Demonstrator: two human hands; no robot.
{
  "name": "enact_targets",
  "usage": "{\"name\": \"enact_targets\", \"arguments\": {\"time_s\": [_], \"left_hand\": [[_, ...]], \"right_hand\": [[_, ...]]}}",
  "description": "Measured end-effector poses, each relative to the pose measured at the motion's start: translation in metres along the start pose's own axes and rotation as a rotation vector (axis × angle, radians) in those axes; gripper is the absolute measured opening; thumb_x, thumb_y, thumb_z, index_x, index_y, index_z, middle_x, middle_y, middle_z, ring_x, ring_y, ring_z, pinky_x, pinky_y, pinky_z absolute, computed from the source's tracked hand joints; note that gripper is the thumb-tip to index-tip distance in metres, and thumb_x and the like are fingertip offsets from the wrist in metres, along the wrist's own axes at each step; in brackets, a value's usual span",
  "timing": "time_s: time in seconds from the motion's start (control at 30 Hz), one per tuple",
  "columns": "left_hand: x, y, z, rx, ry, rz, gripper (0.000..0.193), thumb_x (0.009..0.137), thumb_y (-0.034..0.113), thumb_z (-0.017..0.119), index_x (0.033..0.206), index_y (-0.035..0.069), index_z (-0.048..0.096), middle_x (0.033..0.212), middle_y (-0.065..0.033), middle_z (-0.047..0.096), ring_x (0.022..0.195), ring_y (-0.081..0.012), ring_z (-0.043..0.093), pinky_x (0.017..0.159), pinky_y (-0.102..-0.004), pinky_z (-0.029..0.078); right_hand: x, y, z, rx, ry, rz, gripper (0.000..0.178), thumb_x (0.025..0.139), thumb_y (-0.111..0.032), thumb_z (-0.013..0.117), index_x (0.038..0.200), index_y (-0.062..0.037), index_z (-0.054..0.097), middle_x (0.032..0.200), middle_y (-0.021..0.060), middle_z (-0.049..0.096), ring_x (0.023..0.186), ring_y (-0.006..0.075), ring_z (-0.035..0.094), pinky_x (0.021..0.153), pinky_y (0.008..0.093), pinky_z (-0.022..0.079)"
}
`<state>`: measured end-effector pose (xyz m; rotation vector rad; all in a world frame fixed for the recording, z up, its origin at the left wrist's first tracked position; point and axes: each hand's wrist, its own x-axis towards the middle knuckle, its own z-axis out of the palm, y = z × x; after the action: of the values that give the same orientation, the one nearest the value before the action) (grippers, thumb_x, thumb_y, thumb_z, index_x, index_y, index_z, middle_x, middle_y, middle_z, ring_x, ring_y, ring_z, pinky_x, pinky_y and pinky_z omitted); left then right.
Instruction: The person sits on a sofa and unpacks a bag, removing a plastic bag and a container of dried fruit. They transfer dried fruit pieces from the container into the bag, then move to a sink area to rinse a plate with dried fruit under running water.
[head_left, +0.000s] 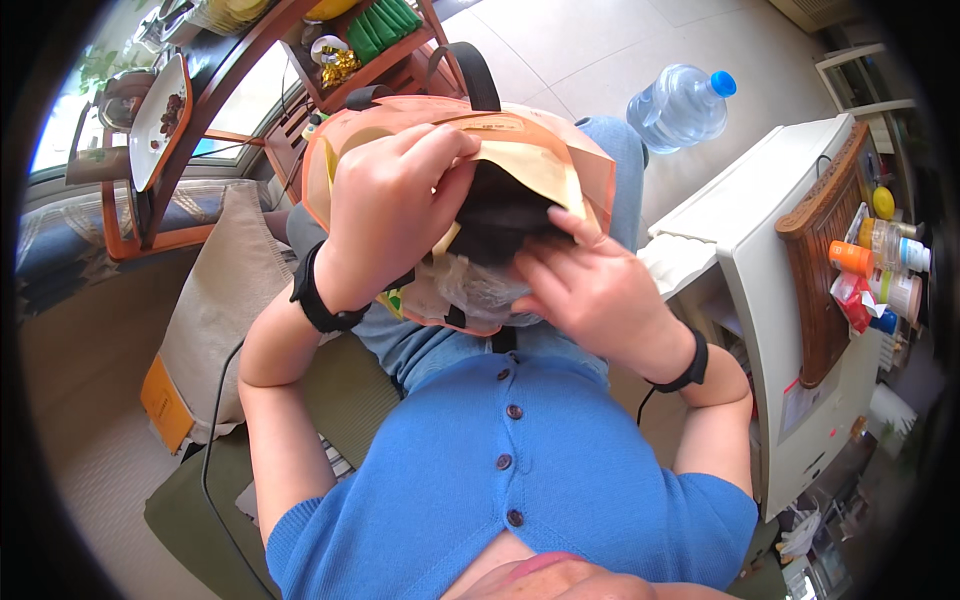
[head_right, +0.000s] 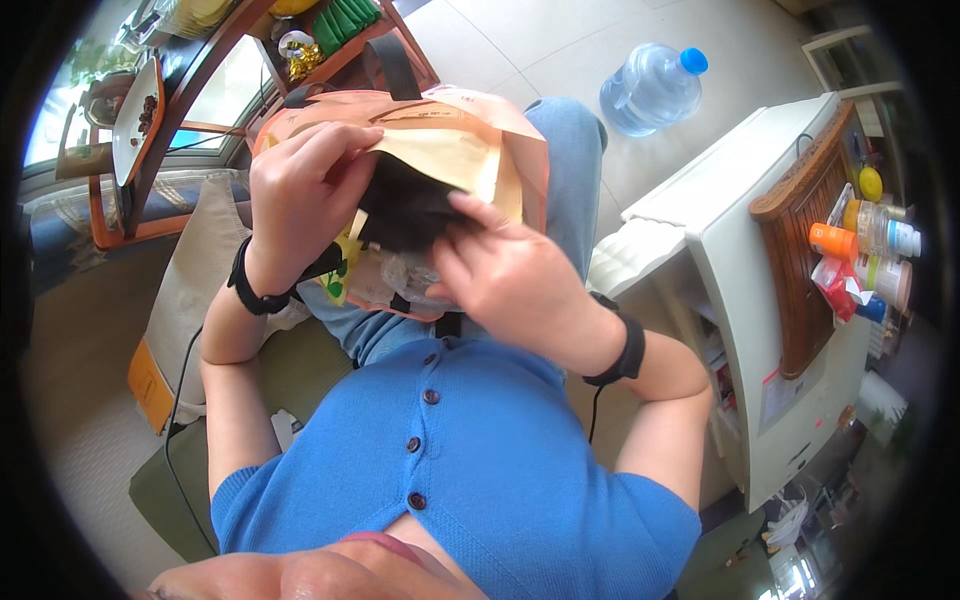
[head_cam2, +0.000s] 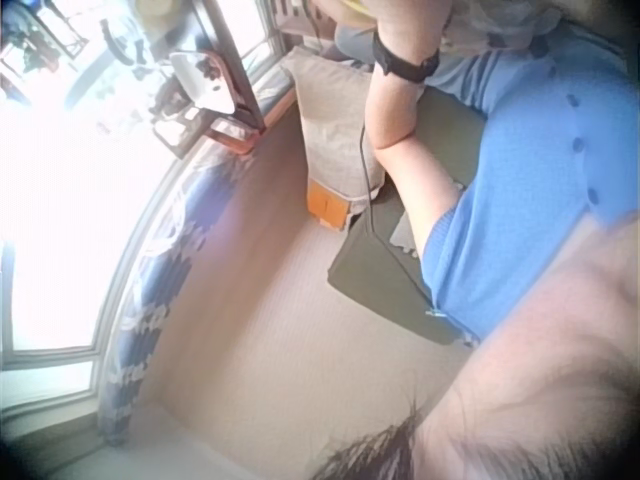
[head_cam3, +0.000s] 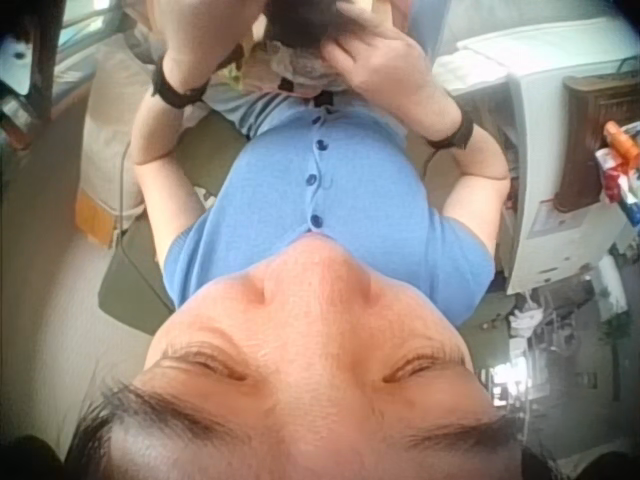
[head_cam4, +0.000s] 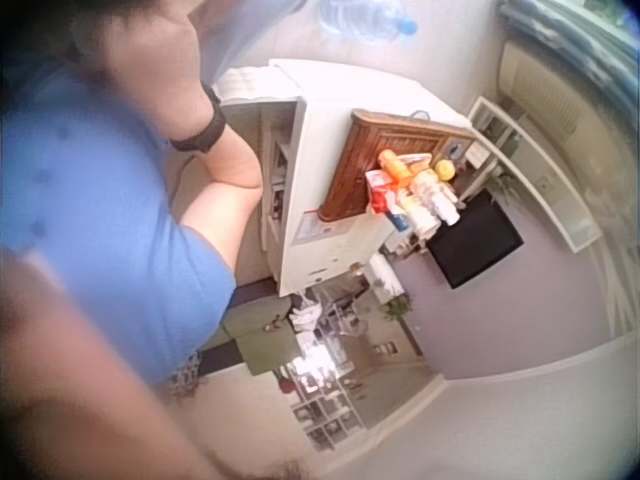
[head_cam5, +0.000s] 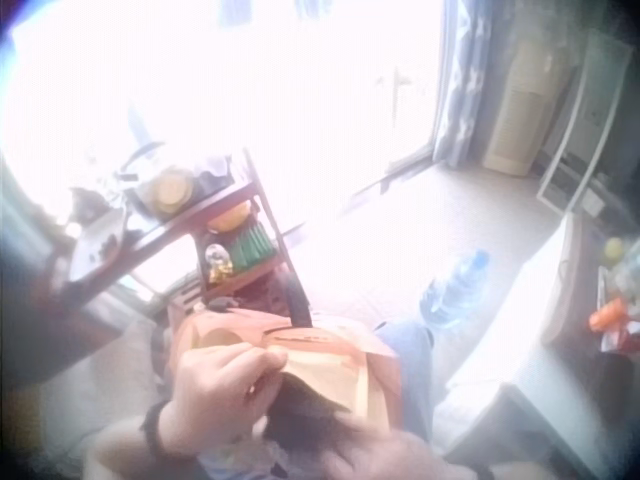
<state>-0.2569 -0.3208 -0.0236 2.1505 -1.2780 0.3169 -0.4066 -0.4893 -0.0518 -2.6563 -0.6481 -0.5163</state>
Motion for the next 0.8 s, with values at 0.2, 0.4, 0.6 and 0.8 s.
{"name": "enact_targets", "arguments": {"time_s": [0.2, 0.4, 0.6, 0.8], "left_hand": [[0.012, -0.003, 0.011, -0.102, 0.125, -0.037, 0.007, 0.082, 0.007, 0.069, 0.086, 0.005, 0.065, 0.075, -0.0104, 0.066, 0.066, -0.0296, 0.066, 0.061, -0.0370, 0.052], [0.025, 0.011, 0.030, -0.068, 0.125, -0.147, 0.002, 0.081, 0.007, 0.063, 0.082, 0.004, 0.062, 0.075, -0.0147, 0.066, 0.068, -0.0327, 0.067, 0.060, -0.0382, 0.053], [0.026, 0.012, 0.042, 0.050, -0.042, -0.083, 0.005, 0.079, 0.009, 0.063, 0.081, 0.006, 0.059, 0.074, -0.0098, 0.064, 0.069, -0.0274, 0.069, 0.058, -0.0365, 0.054], [0.001, 0.020, 0.043, 0.015, 0.166, 0.232, 0.010, 0.078, 0.013, 0.063, 0.083, 0.008, 0.058, 0.076, -0.0051, 0.058, 0.060, -0.0209, 0.066, 0.050, -0.0320, 0.051]], "right_hand": [[0.028, -0.005, -0.039, -0.131, -0.346, 0.139, 0.026, 0.081, -0.011, 0.066, 0.105, -0.0011, 0.064, 0.087, 0.0113, 0.066, 0.081, 0.0259, 0.069, 0.075, 0.0396, 0.057], [0.053, 0.025, -0.029, 0.147, -0.549, 0.062, 0.017, 0.080, -0.008, 0.060, 0.095, -0.0019, 0.065, 0.074, 0.0122, 0.063, 0.070, 0.0274, 0.066, 0.062, 0.0373, 0.053], [0.055, 0.076, 0.025, 0.171, -0.396, 0.184, 0.014, 0.089, -0.011, 0.058, 0.091, -0.0018, 0.069, 0.088, 0.0148, 0.070, 0.090, 0.0314, 0.068, 0.077, 0.0409, 0.053], [0.065, 0.091, 0.036, 0.209, -0.498, 0.165, 0.014, 0.088, -0.011, 0.059, 0.095, -0.0024, 0.068, 0.090, 0.0156, 0.070, 0.089, 0.0326, 0.068, 0.076, 0.0412, 0.054]]}}
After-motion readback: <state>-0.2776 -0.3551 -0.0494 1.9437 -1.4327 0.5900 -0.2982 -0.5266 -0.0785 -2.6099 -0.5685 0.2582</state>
